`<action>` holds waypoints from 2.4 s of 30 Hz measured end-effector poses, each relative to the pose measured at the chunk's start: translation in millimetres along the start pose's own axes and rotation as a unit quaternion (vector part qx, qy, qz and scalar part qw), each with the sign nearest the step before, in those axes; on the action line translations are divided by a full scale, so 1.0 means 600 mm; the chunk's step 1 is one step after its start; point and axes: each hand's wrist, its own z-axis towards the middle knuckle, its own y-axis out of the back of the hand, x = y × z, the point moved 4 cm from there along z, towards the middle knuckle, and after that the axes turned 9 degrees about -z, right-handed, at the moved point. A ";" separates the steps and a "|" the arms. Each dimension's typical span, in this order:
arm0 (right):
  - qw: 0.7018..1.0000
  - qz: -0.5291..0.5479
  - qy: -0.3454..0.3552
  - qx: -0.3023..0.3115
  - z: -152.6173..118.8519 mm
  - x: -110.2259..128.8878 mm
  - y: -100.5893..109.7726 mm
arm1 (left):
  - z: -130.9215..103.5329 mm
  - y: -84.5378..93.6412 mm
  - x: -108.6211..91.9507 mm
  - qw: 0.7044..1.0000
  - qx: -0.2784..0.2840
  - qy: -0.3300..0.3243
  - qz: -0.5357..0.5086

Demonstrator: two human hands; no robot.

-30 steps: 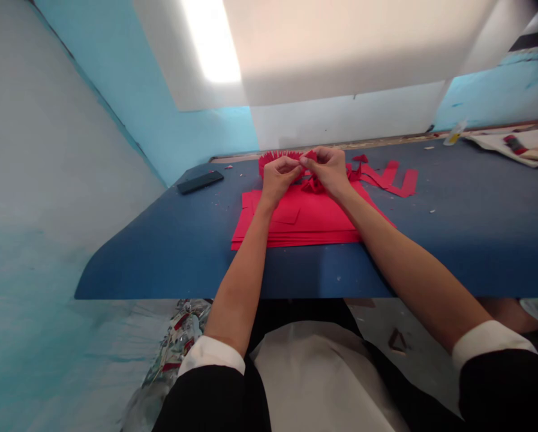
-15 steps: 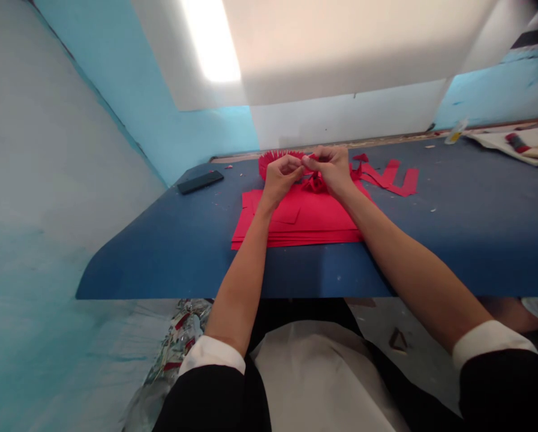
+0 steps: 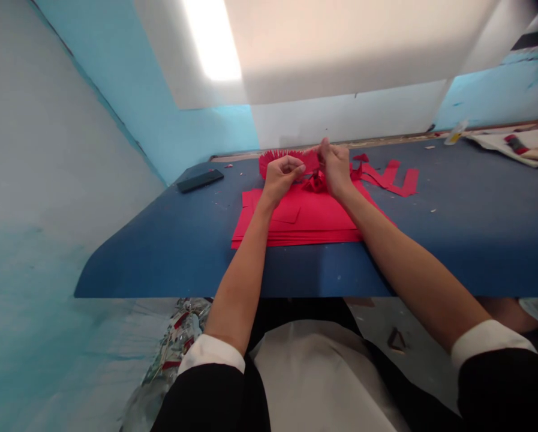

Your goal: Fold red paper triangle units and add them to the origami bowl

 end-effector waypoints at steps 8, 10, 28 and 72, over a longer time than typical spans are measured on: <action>0.995 -0.085 0.041 0.040 0.000 -0.003 -0.005 | 0.001 0.012 0.003 0.997 -0.075 0.010 -0.004; 0.994 -0.092 0.045 0.037 -0.002 0.001 -0.007 | 0.002 0.014 0.002 0.996 -0.086 0.000 -0.001; 0.995 -0.032 0.074 0.053 -0.001 0.015 -0.008 | -0.003 0.011 0.006 0.993 -0.057 0.013 -0.099; 0.991 -0.111 0.064 0.044 -0.003 -0.003 -0.009 | 0.000 0.017 0.005 0.997 -0.082 0.000 0.000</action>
